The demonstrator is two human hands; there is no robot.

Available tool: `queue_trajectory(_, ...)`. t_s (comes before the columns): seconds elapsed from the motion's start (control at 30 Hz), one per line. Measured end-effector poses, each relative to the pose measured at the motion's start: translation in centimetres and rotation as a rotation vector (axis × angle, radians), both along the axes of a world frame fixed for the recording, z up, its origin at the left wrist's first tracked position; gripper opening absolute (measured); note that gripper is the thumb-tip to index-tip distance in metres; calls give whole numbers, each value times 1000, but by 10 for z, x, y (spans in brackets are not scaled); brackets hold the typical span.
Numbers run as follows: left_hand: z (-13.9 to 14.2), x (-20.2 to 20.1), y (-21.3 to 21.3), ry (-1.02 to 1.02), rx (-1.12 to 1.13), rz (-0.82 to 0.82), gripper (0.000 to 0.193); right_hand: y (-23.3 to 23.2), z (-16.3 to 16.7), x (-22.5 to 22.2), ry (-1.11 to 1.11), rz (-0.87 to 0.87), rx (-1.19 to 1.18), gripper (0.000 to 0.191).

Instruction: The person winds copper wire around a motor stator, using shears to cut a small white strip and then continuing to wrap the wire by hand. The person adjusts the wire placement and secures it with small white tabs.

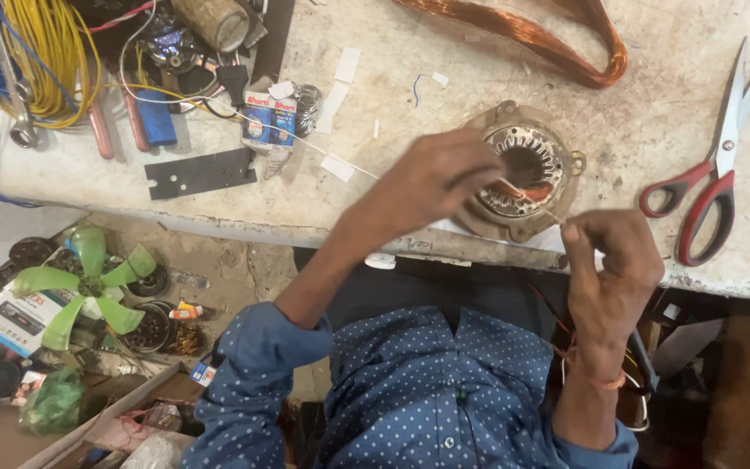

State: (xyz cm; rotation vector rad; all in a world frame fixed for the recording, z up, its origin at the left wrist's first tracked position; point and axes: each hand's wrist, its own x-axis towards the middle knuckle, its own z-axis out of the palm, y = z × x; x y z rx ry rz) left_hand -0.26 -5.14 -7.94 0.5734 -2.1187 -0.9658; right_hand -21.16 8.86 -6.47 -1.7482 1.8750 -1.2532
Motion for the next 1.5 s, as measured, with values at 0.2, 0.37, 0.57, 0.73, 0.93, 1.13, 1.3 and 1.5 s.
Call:
queue_trajectory(0.2, 18, -4, 6, -191, 120, 136, 20, -8, -11, 21, -466, 58, -111, 12)
queue_trajectory(0.37, 26, -36, 10, -58, 68, 257, 29, -17, -14, 44, -1075, 162, -42, 12)
queue_trajectory(0.57, 14, -44, 13, 6, 271, 335, 28, -8, -34, 53, -850, 89, -93, 17)
queue_trajectory(0.73, 15, -49, 19, 28, 264, 393, 26, -1, -40, 57, -563, 59, -48, 22)
queue_trajectory(0.93, 22, -39, 1, -85, 453, 167, 26, -13, -5, 47, -155, 133, -147, 9)
queue_trajectory(1.13, 28, -22, 20, -43, 336, 1, 21, -33, 27, 37, -40, 50, -178, 3)
queue_trajectory(1.3, 30, -22, 34, -60, -125, 250, 16, -45, 29, 38, -78, 29, -15, 4)
queue_trajectory(1.5, 20, -24, 51, -264, -733, 416, 25, -55, 38, 23, -276, 65, 274, 11)
